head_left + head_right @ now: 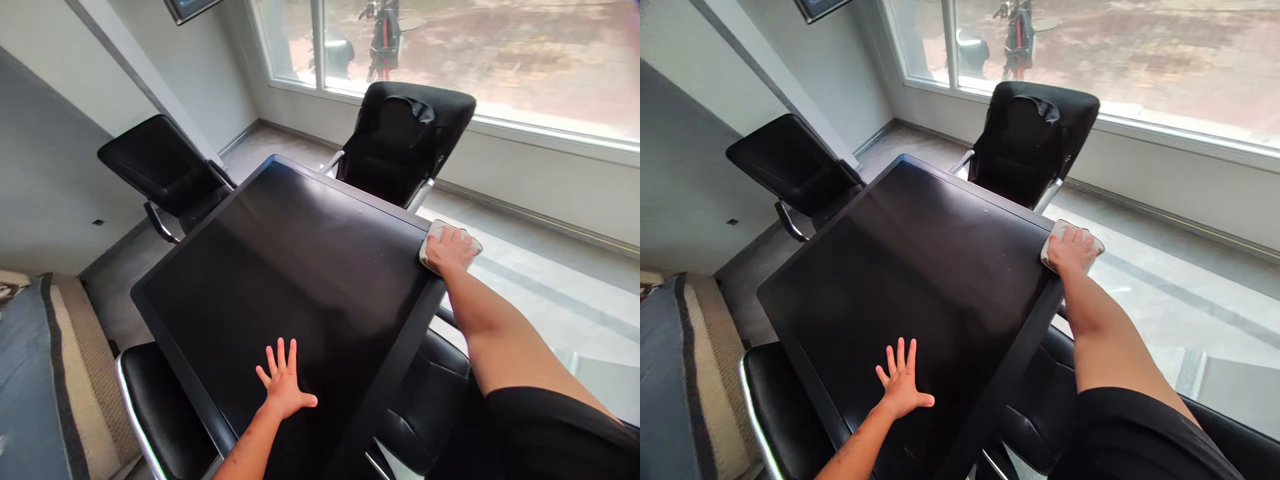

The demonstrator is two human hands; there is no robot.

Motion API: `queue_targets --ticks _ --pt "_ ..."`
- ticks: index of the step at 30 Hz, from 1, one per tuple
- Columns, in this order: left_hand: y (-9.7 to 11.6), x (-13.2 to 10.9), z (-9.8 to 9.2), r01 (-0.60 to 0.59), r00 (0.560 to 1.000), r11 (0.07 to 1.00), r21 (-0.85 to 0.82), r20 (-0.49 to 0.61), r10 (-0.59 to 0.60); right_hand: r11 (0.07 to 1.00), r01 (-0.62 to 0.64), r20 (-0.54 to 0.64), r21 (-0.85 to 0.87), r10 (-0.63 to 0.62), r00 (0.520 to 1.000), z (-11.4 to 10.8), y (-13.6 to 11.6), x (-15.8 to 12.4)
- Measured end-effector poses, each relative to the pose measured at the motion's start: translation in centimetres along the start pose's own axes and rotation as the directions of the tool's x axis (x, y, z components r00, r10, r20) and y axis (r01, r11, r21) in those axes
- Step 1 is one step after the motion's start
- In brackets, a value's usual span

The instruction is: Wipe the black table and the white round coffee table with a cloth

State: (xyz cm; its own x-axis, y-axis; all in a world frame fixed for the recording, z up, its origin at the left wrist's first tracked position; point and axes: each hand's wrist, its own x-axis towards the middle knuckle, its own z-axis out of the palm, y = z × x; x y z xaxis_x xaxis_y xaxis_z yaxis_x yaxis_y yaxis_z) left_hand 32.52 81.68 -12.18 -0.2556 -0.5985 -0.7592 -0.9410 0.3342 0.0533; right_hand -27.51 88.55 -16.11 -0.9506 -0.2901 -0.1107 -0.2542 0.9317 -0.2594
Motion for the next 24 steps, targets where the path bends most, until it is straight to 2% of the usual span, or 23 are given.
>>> queue_targets --ticks 3,6,10,14,16,18,20,21,24 --pt "-0.1 0.2 0.0 -0.006 1.0 1.0 -0.021 0.024 0.006 0.999 -0.046 -0.01 -0.008 0.046 0.999 1.1 -2.9 0.9" --pt "-0.2 0.4 0.0 -0.008 0.999 0.999 -0.035 0.052 0.01 0.999 0.036 0.017 -0.025 -0.036 0.999 2.6 -8.0 2.4" --pt "-0.6 0.7 0.2 -0.018 0.996 0.998 -0.059 0.092 0.023 0.963 0.262 0.038 -0.066 -0.26 0.965 4.9 -18.0 3.3" --pt "-0.9 1.0 0.3 -0.022 0.994 0.997 -0.069 0.108 0.029 0.861 0.499 0.114 -0.096 -0.488 0.865 6.9 -28.4 0.9" --pt "-0.9 1.0 0.1 -0.016 0.993 0.998 -0.061 0.114 0.023 0.797 0.6 0.162 -0.067 -0.585 0.795 7.3 -32.1 -2.1" --pt "-0.8 1.0 -0.2 -0.007 0.993 0.999 -0.046 0.118 0.012 0.704 0.71 0.191 -0.008 -0.696 0.692 7.3 -34.3 -6.4" --pt "-0.6 0.9 -0.5 -0.002 0.993 0.999 -0.032 0.116 0.006 0.582 0.81 0.197 0.063 -0.803 0.562 7.1 -35.2 -12.0" --pt "-0.5 0.8 -0.6 -0.002 0.994 1.0 -0.026 0.113 0.005 0.535 0.84 0.2 0.087 -0.836 0.511 7.0 -35.3 -15.2" --pt "-0.3 0.7 -0.7 -0.004 0.995 1.0 0.001 0.1 0.004 0.435 0.889 0.213 0.142 -0.891 0.401 7.0 -34.6 -24.8"
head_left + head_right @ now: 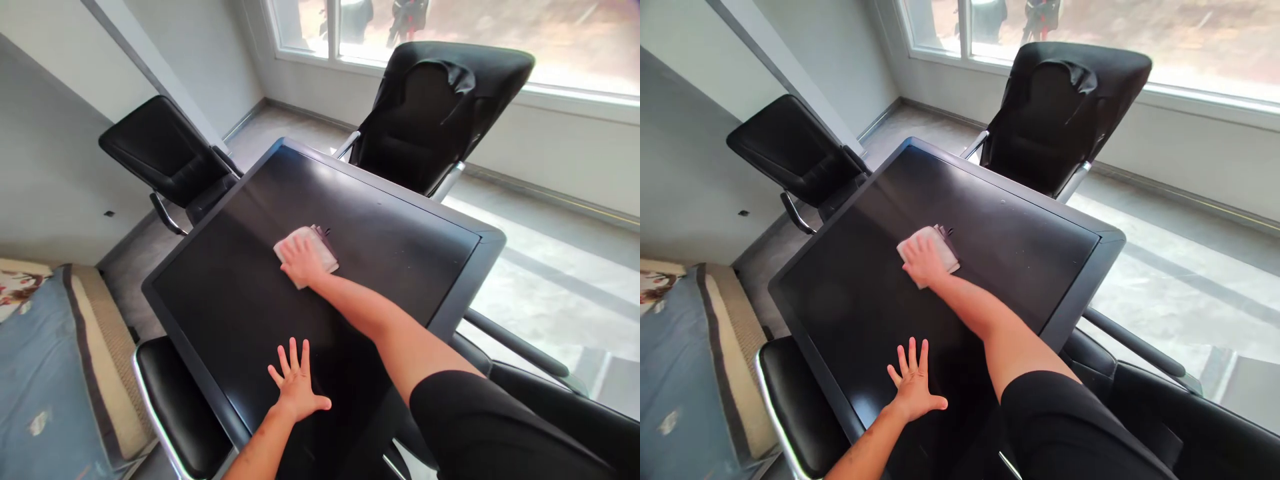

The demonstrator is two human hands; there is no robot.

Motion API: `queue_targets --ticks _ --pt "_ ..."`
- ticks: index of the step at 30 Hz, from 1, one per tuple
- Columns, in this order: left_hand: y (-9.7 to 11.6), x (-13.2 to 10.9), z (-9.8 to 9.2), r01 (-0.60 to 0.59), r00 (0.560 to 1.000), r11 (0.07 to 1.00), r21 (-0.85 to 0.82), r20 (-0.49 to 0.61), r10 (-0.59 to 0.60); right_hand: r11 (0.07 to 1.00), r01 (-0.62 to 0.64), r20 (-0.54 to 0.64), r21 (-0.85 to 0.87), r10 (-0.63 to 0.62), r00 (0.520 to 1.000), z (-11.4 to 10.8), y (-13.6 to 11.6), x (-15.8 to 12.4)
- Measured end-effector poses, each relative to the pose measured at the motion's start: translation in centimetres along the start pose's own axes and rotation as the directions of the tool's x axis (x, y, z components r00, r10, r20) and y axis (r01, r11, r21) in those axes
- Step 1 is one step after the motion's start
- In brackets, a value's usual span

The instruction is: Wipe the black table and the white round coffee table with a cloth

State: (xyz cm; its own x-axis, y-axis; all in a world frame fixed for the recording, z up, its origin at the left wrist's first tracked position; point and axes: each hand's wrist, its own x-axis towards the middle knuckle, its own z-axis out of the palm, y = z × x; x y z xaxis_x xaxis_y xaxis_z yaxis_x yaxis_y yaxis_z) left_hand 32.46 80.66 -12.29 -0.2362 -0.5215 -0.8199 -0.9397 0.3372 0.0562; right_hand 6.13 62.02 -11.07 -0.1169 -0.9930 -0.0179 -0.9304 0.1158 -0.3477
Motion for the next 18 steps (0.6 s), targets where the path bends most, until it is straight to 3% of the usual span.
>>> queue_targets --ticks 3,5,7,9,11,13,16,18 --pt "0.1 0.0 0.0 0.021 1.0 0.999 0.047 -0.023 -0.02 0.991 0.099 0.029 0.09 -0.102 0.994 2.1 -6.1 -4.2" --pt "0.1 0.0 0.1 0.038 0.999 0.996 0.075 -0.031 -0.036 0.963 0.129 0.05 0.238 -0.145 0.988 3.2 -8.3 -6.2" --pt "0.1 0.0 0.1 0.042 0.999 0.995 0.095 -0.035 -0.039 0.911 0.12 0.067 0.393 -0.159 0.985 3.8 -8.8 -7.2" --pt "0.0 -0.1 0.2 0.04 0.998 0.994 0.106 -0.045 -0.036 0.873 0.101 0.08 0.477 -0.157 0.984 3.7 -7.4 -7.5" --pt "0.0 -0.2 0.3 0.043 0.997 0.993 0.107 -0.068 -0.035 0.881 0.106 0.075 0.462 -0.158 0.985 2.6 -3.8 -7.3" --pt "0.1 -0.3 0.3 0.045 0.996 0.994 0.101 -0.082 -0.037 0.936 0.094 0.061 0.341 -0.122 0.991 0.3 2.4 -7.0" --pt "0.3 -0.4 0.3 0.044 0.997 0.994 0.095 -0.071 -0.038 0.992 -0.092 0.05 0.081 0.088 0.995 -4.6 15.0 -7.4" --pt "0.3 -0.4 0.4 0.05 0.997 0.994 0.097 -0.064 -0.044 0.966 -0.256 0.016 0.033 0.256 0.967 -7.6 23.7 -8.5"
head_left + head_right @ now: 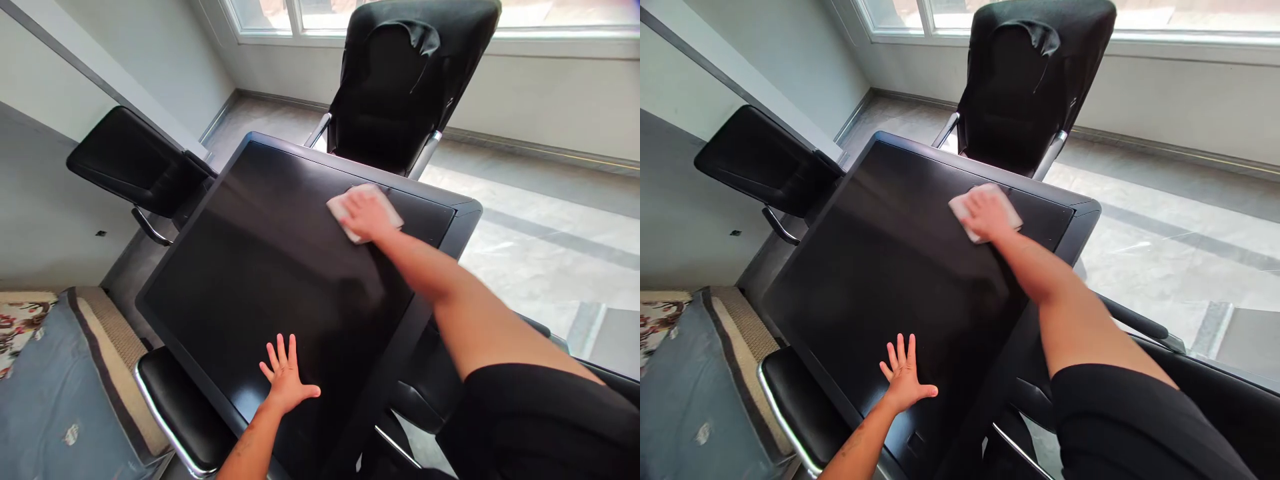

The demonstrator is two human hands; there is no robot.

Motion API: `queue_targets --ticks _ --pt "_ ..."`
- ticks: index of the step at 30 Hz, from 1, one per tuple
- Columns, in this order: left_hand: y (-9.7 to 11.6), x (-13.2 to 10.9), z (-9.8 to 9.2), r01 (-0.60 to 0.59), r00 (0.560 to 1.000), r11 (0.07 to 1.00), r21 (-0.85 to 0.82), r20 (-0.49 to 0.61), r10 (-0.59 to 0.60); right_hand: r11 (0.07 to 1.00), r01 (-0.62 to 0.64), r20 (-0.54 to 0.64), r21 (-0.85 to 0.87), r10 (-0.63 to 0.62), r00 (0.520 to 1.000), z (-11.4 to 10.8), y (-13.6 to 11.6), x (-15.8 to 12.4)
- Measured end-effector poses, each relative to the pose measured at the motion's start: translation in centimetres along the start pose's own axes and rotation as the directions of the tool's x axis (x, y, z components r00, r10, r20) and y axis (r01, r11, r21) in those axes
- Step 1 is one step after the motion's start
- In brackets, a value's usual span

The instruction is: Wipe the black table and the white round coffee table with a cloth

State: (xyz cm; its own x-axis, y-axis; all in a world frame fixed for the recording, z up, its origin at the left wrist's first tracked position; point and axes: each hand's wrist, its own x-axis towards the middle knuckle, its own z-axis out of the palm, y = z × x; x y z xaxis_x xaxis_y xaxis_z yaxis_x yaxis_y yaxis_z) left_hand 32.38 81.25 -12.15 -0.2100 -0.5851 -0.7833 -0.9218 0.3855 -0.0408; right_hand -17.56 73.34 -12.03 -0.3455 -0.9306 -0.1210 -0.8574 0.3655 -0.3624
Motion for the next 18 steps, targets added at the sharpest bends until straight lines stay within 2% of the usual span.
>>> queue_targets --ticks 2,4,5,7,9,11,14,16,18 --pt "-0.1 0.1 0.2 0.005 1.0 1.0 0.003 -0.01 -0.005 0.976 -0.215 -0.071 -0.042 0.211 0.975 -2.2 7.0 0.3" --pt "-0.3 0.2 0.5 0.0 1.0 1.0 0.0 -0.028 0.0 0.942 -0.328 -0.131 -0.075 0.316 0.94 -3.0 11.2 0.2" --pt "-0.4 0.3 0.6 -0.004 0.999 1.0 -0.003 -0.036 0.004 0.932 -0.352 -0.149 -0.091 0.336 0.93 -2.9 12.1 0.1" --pt "-0.7 0.5 0.8 -0.016 0.999 1.0 -0.01 -0.047 0.016 0.93 -0.348 -0.16 -0.117 0.328 0.931 -2.2 11.8 -0.5" --pt "-0.9 0.6 1.0 -0.031 0.998 0.999 -0.017 -0.054 0.03 0.943 -0.306 -0.159 -0.13 0.285 0.945 -0.9 9.1 -2.2" --pt "-1.1 0.7 1.2 -0.046 0.997 0.999 -0.017 -0.068 0.045 0.969 -0.212 -0.148 -0.123 0.194 0.97 0.9 4.6 -5.7" --pt "-1.3 0.9 1.6 -0.06 0.992 0.998 -0.002 -0.114 0.059 0.996 0.008 -0.065 -0.088 -0.014 0.998 4.9 -3.4 -14.4" --pt "-1.4 0.9 1.8 -0.066 0.986 0.998 0.012 -0.151 0.067 0.991 0.129 0.01 -0.029 -0.128 0.992 8.0 -8.2 -21.0" --pt "-1.4 0.9 1.9 -0.076 0.982 0.997 0.024 -0.169 0.079 0.977 0.211 0.038 0.012 -0.212 0.977 10.5 -11.6 -26.5"
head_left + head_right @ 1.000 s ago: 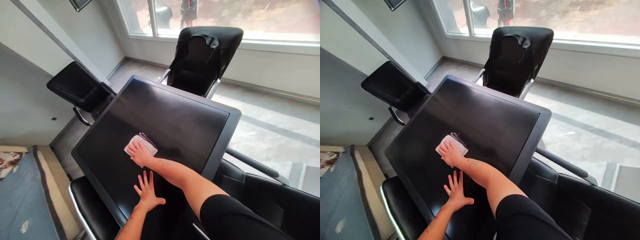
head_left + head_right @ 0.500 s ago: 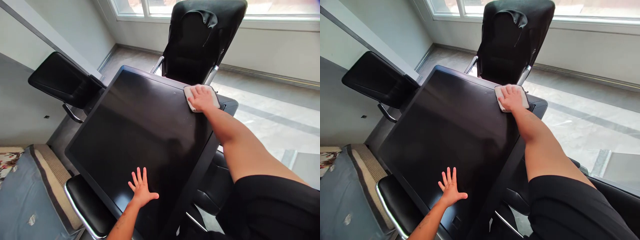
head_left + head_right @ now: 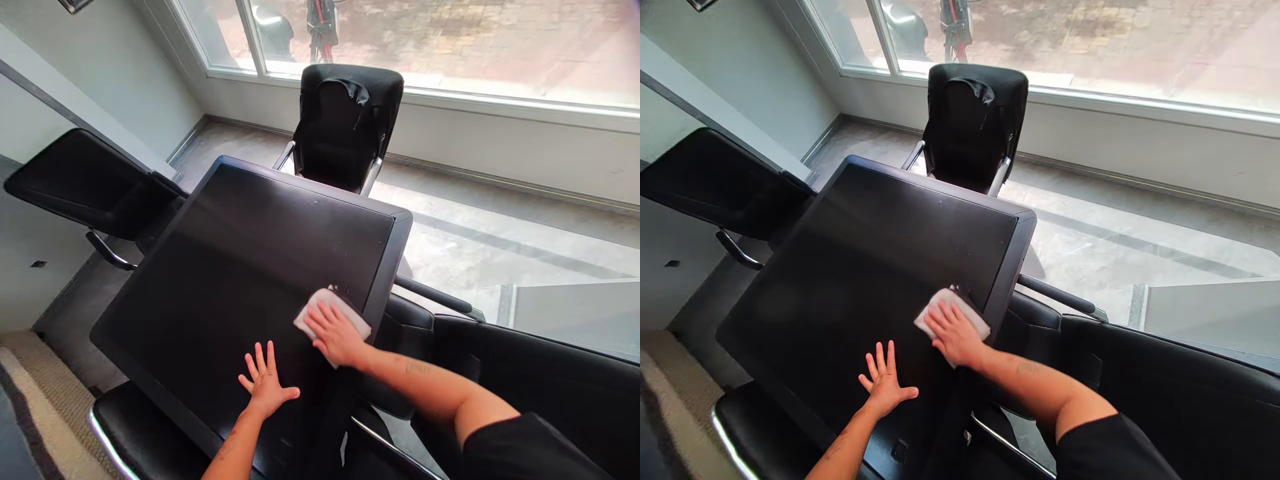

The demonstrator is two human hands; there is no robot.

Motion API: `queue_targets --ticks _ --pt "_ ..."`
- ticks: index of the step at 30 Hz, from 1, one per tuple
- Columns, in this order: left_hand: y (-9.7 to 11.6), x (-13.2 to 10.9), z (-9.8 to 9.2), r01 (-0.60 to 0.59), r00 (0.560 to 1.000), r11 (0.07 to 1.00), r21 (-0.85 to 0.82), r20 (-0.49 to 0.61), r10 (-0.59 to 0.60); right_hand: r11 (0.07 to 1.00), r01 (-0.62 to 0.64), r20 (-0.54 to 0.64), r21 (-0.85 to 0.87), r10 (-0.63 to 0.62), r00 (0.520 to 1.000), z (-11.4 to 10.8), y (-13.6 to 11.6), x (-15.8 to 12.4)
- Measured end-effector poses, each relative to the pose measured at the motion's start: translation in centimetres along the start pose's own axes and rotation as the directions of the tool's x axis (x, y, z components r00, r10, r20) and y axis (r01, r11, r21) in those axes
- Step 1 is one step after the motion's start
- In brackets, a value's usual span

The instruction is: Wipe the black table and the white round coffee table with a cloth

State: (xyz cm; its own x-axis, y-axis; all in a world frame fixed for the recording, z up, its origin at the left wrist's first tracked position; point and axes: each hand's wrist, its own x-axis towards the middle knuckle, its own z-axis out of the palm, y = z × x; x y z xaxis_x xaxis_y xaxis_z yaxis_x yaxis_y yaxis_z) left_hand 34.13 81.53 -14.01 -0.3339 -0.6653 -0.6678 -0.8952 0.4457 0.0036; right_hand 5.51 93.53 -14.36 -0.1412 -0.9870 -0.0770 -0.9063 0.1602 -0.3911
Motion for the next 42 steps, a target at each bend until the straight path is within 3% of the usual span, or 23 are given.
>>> queue_targets --ticks 2,5,8,11,14,16,18,20,23,26,29,32,35,37,39,42 --pt "0.0 -0.1 0.0 -0.008 1.0 1.0 0.008 -0.003 0.008 0.999 0.04 -0.007 -0.012 -0.04 0.999 1.6 -2.0 -2.8" --pt "0.1 -0.1 0.1 0.002 1.0 1.0 0.017 -0.013 -0.001 0.992 0.124 -0.023 -0.015 -0.125 0.992 1.6 -0.1 -3.5" --pt "0.1 -0.1 0.1 0.012 1.0 1.0 0.026 -0.023 -0.011 0.994 0.105 -0.003 0.043 -0.105 0.994 -1.0 6.7 -1.3" --pt "0.2 0.0 0.2 0.013 1.0 0.999 0.033 -0.01 -0.012 0.984 -0.176 -0.025 0.011 0.176 0.984 -5.6 16.4 1.9" --pt "0.1 0.1 0.2 0.028 1.0 0.998 0.054 0.007 -0.028 0.894 -0.447 -0.124 -0.045 0.439 0.89 -10.5 25.8 5.4" --pt "0.1 0.2 0.2 0.034 0.999 0.997 0.068 0.016 -0.035 0.82 -0.57 -0.174 -0.043 0.556 0.813 -12.9 30.5 7.7" --pt "0.1 0.2 0.2 0.031 0.999 0.997 0.07 0.02 -0.032 0.744 -0.667 -0.186 -0.027 0.652 0.735 -14.1 33.3 9.8" --pt "0.1 0.3 0.2 0.027 0.999 0.998 0.062 0.018 -0.028 0.687 -0.727 -0.182 -0.01 0.713 0.677 -14.3 34.3 11.1" --pt "0.0 0.3 0.2 0.016 1.0 0.999 0.045 0.014 -0.017 0.643 -0.766 -0.208 0.008 0.75 0.627 -13.3 32.9 11.1" --pt "-0.2 0.3 0.1 -0.003 1.0 1.0 0.022 0.004 0.003 0.646 -0.763 -0.237 0.024 0.745 0.623 -11.5 28.6 8.8" --pt "-0.3 0.2 0.1 -0.018 1.0 1.0 0.004 -0.005 0.018 0.701 -0.712 -0.258 0.049 0.697 0.669 -8.6 22.0 4.5" --pt "-0.2 0.1 0.2 -0.026 1.0 1.0 -0.013 -0.01 0.026 0.759 -0.646 -0.285 0.081 0.639 0.715 -4.3 13.5 -0.8" --pt "-0.2 0.1 0.2 -0.032 0.999 0.999 -0.026 -0.018 0.032 0.845 -0.514 -0.218 0.149 0.535 0.816 0.9 4.8 -6.3" --pt "-0.2 0.1 0.3 -0.039 0.999 0.999 -0.029 -0.024 0.038 0.873 -0.432 -0.143 0.228 0.468 0.872 3.7 0.7 -9.2" --pt "-0.4 0.2 0.5 -0.041 0.999 0.999 -0.031 -0.029 0.04 0.874 -0.398 -0.071 0.278 0.432 0.899 5.3 -1.0 -10.9" --pt "-0.8 0.4 1.0 -0.049 0.998 0.998 -0.034 -0.051 0.047 0.907 -0.348 -0.002 0.236 0.359 0.933 4.3 1.7 -10.4"
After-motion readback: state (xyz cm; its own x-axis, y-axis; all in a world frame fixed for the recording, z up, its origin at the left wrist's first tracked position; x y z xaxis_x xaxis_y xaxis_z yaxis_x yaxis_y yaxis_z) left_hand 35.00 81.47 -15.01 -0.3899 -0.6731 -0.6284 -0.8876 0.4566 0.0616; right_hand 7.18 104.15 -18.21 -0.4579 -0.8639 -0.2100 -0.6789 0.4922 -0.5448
